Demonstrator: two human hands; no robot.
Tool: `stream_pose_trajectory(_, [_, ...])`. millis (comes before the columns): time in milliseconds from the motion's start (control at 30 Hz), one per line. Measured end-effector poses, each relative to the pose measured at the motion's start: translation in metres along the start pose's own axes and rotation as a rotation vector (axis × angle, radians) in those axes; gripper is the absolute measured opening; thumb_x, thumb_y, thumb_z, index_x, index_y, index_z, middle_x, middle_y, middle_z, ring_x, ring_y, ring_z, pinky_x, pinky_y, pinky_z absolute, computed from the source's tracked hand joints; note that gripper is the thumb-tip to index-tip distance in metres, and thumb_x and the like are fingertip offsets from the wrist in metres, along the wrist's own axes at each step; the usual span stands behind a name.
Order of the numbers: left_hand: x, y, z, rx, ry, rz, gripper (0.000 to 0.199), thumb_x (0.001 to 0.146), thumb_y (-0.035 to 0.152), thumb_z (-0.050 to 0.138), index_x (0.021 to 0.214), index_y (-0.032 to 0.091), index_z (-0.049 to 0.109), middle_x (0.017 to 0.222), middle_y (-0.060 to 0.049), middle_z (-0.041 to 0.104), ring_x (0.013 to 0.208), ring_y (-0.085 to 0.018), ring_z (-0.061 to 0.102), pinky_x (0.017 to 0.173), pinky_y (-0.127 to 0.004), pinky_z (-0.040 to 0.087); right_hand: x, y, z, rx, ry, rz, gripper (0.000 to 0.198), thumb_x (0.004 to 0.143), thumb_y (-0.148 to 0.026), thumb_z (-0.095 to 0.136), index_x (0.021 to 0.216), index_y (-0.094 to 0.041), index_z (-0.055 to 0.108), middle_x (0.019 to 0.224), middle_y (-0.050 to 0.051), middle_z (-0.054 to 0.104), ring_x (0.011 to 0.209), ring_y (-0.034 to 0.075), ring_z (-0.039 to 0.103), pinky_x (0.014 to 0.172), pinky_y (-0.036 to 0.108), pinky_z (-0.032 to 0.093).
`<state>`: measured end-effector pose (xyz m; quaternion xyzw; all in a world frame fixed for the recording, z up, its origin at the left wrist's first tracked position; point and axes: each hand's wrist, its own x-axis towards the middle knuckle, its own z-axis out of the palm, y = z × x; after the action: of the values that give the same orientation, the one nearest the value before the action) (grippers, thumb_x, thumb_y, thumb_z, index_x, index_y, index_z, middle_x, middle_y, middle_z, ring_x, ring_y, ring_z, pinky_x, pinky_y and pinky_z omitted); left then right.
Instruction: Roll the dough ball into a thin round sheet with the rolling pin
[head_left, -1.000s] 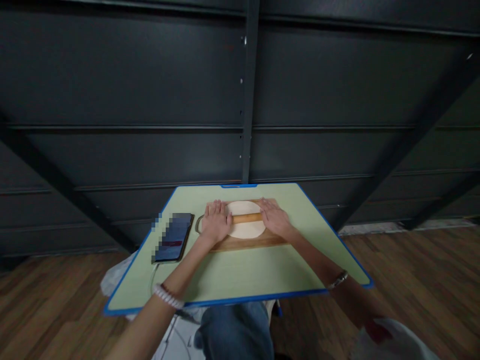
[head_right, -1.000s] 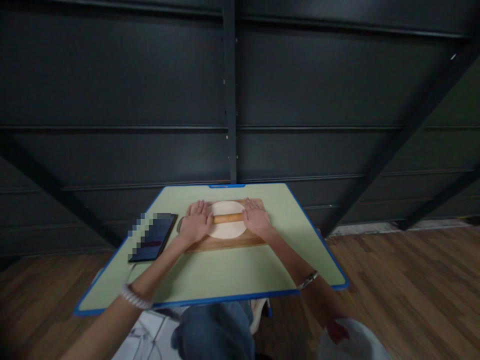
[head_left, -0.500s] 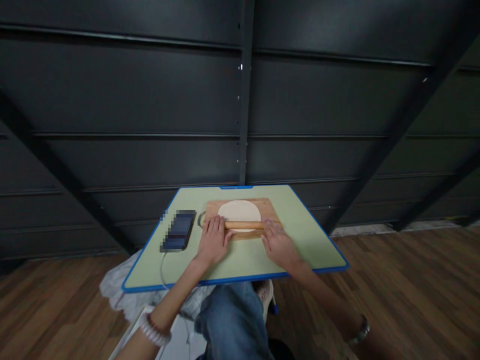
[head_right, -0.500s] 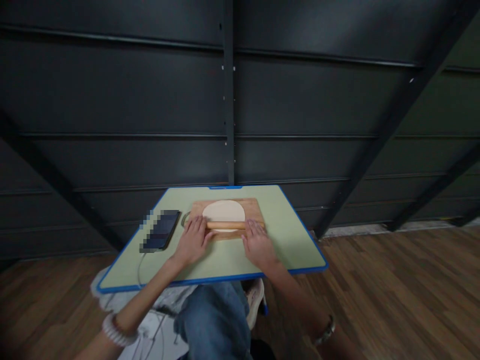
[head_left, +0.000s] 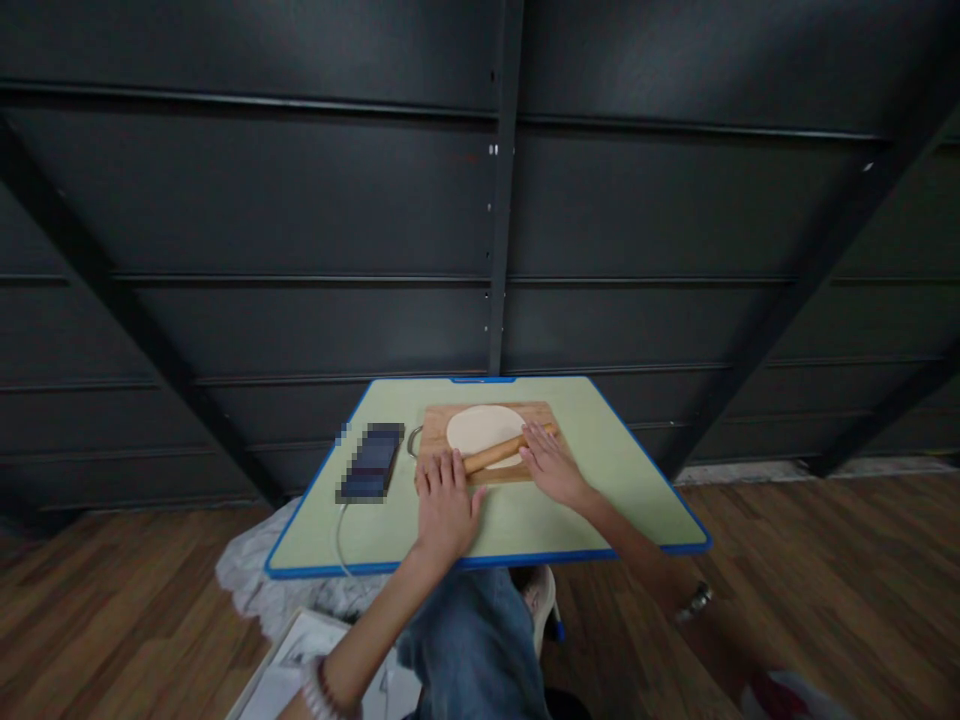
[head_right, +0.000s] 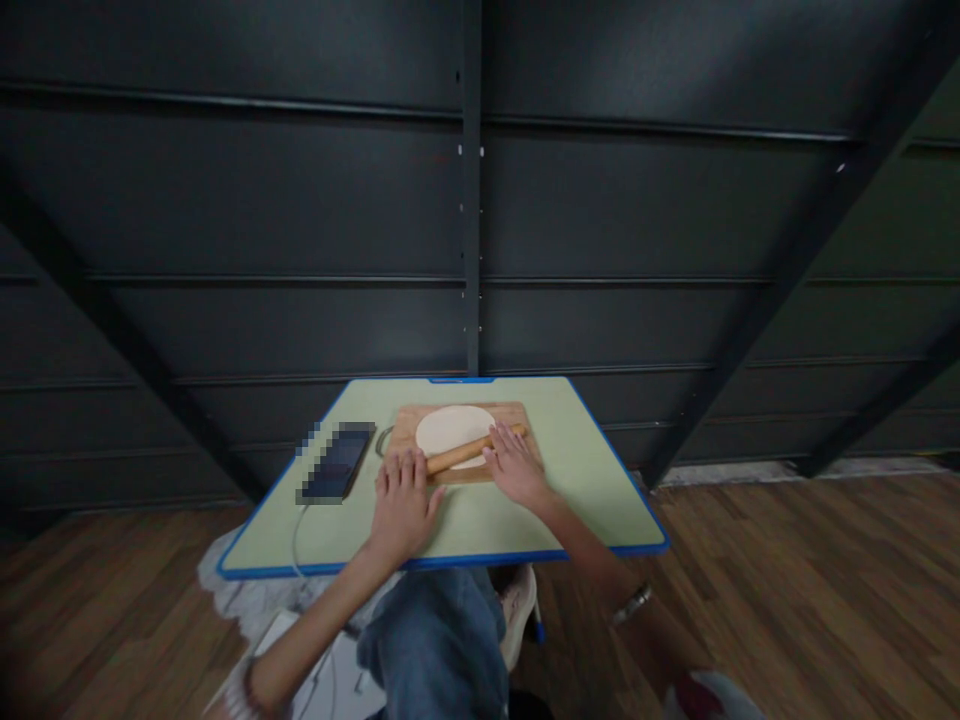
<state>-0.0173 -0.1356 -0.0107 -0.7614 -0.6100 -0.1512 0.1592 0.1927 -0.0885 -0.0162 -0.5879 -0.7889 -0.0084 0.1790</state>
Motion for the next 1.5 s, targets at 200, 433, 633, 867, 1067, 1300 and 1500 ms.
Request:
stream_pose_trajectory(200, [0.037, -0.011, 0.011, 0.012, 0.049, -0.074, 0.062, 0.091, 0.047, 0.031, 0.129, 0.001, 0.046, 0.134, -0.024, 0.045, 0.124, -0.036, 0.039, 0.104, -0.049, 0.024, 0.054, -0.009, 0.005, -0.057, 0.006, -0.033, 0.06, 0.095, -0.043, 0.019, 0.14, -0.007, 0.032, 0.147, 0.012, 0.029, 0.138, 0.021, 0.019, 0.113, 0.041, 0.012])
stream_pose_trajectory(433, [0.077, -0.035, 0.031, -0.007, 0.004, -0.154, 0.055, 0.093, 0.041, 0.022, 0.119, 0.004, 0.055, 0.125, -0.022, 0.054, 0.12, -0.032, 0.045, 0.102, -0.048, 0.027, 0.111, -0.011, 0.018, -0.079, -0.031, -0.041, 0.057, 0.095, -0.041, 0.015, 0.14, -0.011, 0.034, 0.147, 0.008, 0.031, 0.137, 0.02, 0.021, 0.112, 0.041, 0.011])
stream_pose_trajectory(633, [0.101, -0.049, 0.04, -0.031, -0.071, -0.163, 0.054, 0.093, 0.037, 0.019, 0.117, 0.004, 0.055, 0.127, -0.021, 0.052, 0.124, -0.031, 0.042, 0.102, -0.047, 0.028, 0.148, -0.013, 0.025, -0.118, -0.084, -0.057, 0.053, 0.095, -0.036, 0.017, 0.135, -0.011, 0.042, 0.143, 0.01, 0.039, 0.135, 0.022, 0.026, 0.112, 0.044, 0.008])
stream_pose_trajectory(867, [0.131, -0.072, 0.049, -0.19, -0.335, -0.179, 0.052, 0.092, 0.032, 0.017, 0.124, 0.008, 0.049, 0.137, -0.017, 0.044, 0.131, -0.027, 0.035, 0.102, -0.045, 0.033, 0.178, -0.014, 0.031, -0.029, -0.26, 0.001, 0.054, 0.095, -0.043, 0.018, 0.131, -0.014, 0.045, 0.143, 0.01, 0.039, 0.133, 0.025, 0.027, 0.109, 0.05, 0.009])
stream_pose_trajectory(1067, [0.153, -0.084, 0.059, -0.144, -0.38, -0.208, 0.058, 0.091, 0.031, 0.016, 0.139, 0.003, 0.032, 0.147, -0.016, 0.027, 0.138, -0.026, 0.019, 0.11, -0.046, 0.021, 0.195, -0.013, 0.04, -0.01, -0.322, 0.044, 0.059, 0.095, -0.048, 0.018, 0.136, -0.012, 0.039, 0.145, 0.012, 0.033, 0.135, 0.024, 0.025, 0.11, 0.047, 0.011])
stream_pose_trajectory(1300, [0.128, -0.07, 0.049, -0.06, -0.287, -0.087, 0.057, 0.092, 0.033, 0.016, 0.14, 0.004, 0.03, 0.15, -0.015, 0.019, 0.139, -0.026, 0.013, 0.111, -0.048, 0.015, 0.191, -0.018, 0.037, -0.063, -0.273, 0.009, 0.057, 0.095, -0.046, 0.018, 0.14, -0.015, 0.034, 0.148, 0.007, 0.028, 0.138, 0.02, 0.018, 0.112, 0.045, 0.002])
stream_pose_trajectory(1500, [0.1, -0.054, 0.037, -0.043, -0.302, -0.083, 0.056, 0.093, 0.032, 0.015, 0.134, 0.002, 0.041, 0.142, -0.018, 0.035, 0.135, -0.028, 0.027, 0.11, -0.045, 0.021, 0.174, -0.014, 0.03, -0.042, -0.238, -0.101, 0.053, 0.095, -0.04, 0.016, 0.137, -0.018, 0.039, 0.146, 0.003, 0.033, 0.137, 0.022, 0.019, 0.111, 0.05, 0.001])
